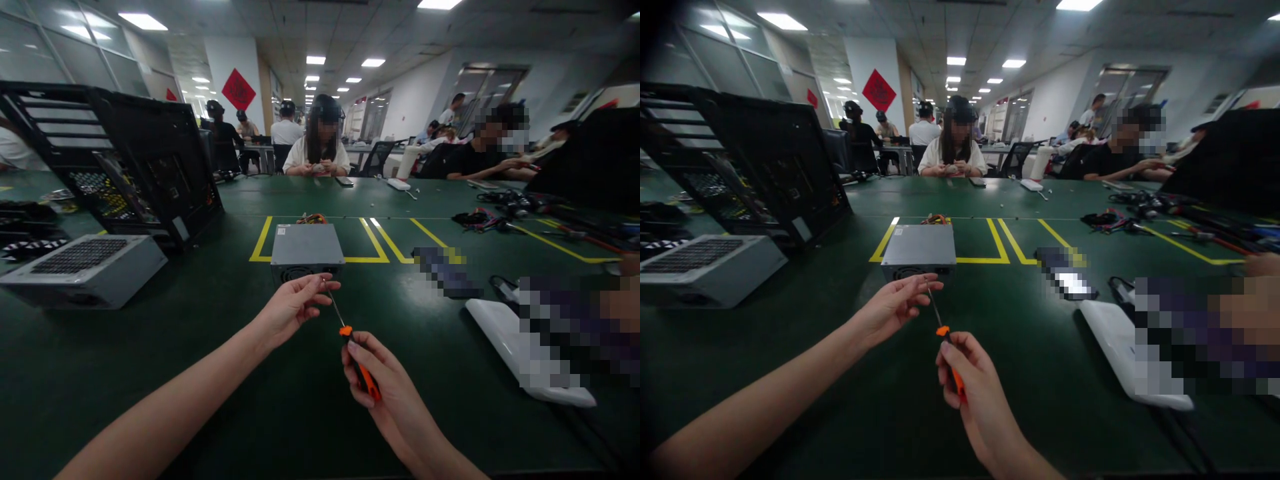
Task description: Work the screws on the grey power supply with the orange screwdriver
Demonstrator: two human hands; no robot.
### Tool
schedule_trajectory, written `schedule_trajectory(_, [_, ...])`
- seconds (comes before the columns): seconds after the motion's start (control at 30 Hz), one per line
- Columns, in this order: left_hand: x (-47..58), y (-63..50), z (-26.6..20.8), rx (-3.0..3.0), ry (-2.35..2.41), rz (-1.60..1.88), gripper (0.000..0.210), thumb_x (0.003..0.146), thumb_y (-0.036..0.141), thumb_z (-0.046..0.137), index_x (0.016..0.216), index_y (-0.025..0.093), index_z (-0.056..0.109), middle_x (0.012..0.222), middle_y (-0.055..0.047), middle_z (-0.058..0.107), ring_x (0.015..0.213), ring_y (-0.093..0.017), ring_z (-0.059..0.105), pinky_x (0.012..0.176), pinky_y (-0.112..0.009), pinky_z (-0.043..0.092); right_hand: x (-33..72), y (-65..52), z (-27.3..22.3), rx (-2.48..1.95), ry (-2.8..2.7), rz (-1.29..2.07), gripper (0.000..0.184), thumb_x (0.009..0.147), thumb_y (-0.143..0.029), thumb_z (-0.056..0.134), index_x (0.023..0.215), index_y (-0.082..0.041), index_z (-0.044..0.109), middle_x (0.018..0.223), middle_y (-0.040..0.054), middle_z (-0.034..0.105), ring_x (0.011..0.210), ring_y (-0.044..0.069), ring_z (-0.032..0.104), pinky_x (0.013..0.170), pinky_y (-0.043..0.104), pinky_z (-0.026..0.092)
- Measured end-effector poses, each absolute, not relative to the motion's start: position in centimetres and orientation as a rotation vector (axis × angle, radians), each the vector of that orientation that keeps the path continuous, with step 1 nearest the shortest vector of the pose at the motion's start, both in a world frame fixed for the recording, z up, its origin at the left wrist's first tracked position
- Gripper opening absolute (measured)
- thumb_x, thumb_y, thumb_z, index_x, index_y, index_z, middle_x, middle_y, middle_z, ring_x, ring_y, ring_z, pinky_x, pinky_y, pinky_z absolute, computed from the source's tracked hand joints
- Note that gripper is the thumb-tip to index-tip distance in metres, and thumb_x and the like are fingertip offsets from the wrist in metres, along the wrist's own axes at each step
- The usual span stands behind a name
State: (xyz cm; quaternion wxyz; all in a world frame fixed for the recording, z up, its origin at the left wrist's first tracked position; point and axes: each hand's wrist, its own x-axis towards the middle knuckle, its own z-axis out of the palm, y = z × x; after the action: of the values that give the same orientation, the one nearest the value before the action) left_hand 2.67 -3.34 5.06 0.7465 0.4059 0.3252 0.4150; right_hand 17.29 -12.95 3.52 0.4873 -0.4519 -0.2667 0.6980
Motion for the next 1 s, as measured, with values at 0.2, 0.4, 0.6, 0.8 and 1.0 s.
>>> schedule_trajectory(0.2, [2.8,-2.3,4.6,1.472,0.953,1.09,0.025,0.084,0.029,0.051,0.106,0.018,0.057,0.105,-0.007,0.063,0.087,-0.014,0.06,0.074,-0.027,0.05,18.1,-12.2,3.3,-1.038,-0.382,1.696,0.017,0.075,-0.029,0.062,0.081,-0.018,0.051,0.068,-0.0019,0.052,0.053,0.004,0.044,0.039,0.012,0.027])
schedule_trajectory(0.4, [2.2,1.7,3.9,2.77,1.279,1.116,0.033,0.085,0.028,0.048,0.116,0.018,0.053,0.124,-0.009,0.053,0.114,-0.023,0.047,0.097,-0.044,0.035,18.5,-11.1,3.0,-1.076,-0.276,1.702,0.014,0.077,-0.027,0.06,0.081,-0.016,0.052,0.067,-0.0012,0.054,0.051,0.004,0.045,0.04,0.012,0.032])
schedule_trajectory(0.6, [1.8,2.8,2.8,2.894,1.415,1.024,0.032,0.087,0.03,0.046,0.117,0.02,0.052,0.122,-0.005,0.055,0.112,-0.02,0.049,0.09,-0.038,0.04,18.2,-11.0,2.9,-1.073,-0.282,1.689,0.014,0.076,-0.027,0.059,0.08,-0.016,0.052,0.068,-0.0013,0.054,0.051,0.004,0.046,0.04,0.013,0.032])
schedule_trajectory(0.8, [0.7,2.0,3.0,2.859,1.428,1.037,0.031,0.086,0.03,0.048,0.116,0.022,0.052,0.122,-0.004,0.055,0.113,-0.019,0.048,0.09,-0.037,0.04,17.7,-11.1,2.5,-1.1,-0.298,1.686,0.013,0.077,-0.027,0.058,0.079,-0.016,0.052,0.067,-0.0016,0.054,0.051,0.004,0.045,0.04,0.013,0.031])
schedule_trajectory(1.0, [0.2,1.8,2.5,2.893,1.426,1.068,0.032,0.089,0.027,0.042,0.118,0.02,0.051,0.125,-0.005,0.054,0.116,-0.019,0.047,0.091,-0.037,0.04,17.1,-11.1,2.4,-1.09,-0.336,1.689,0.013,0.077,-0.028,0.058,0.078,-0.016,0.052,0.066,-0.0021,0.054,0.051,0.005,0.046,0.04,0.013,0.032])
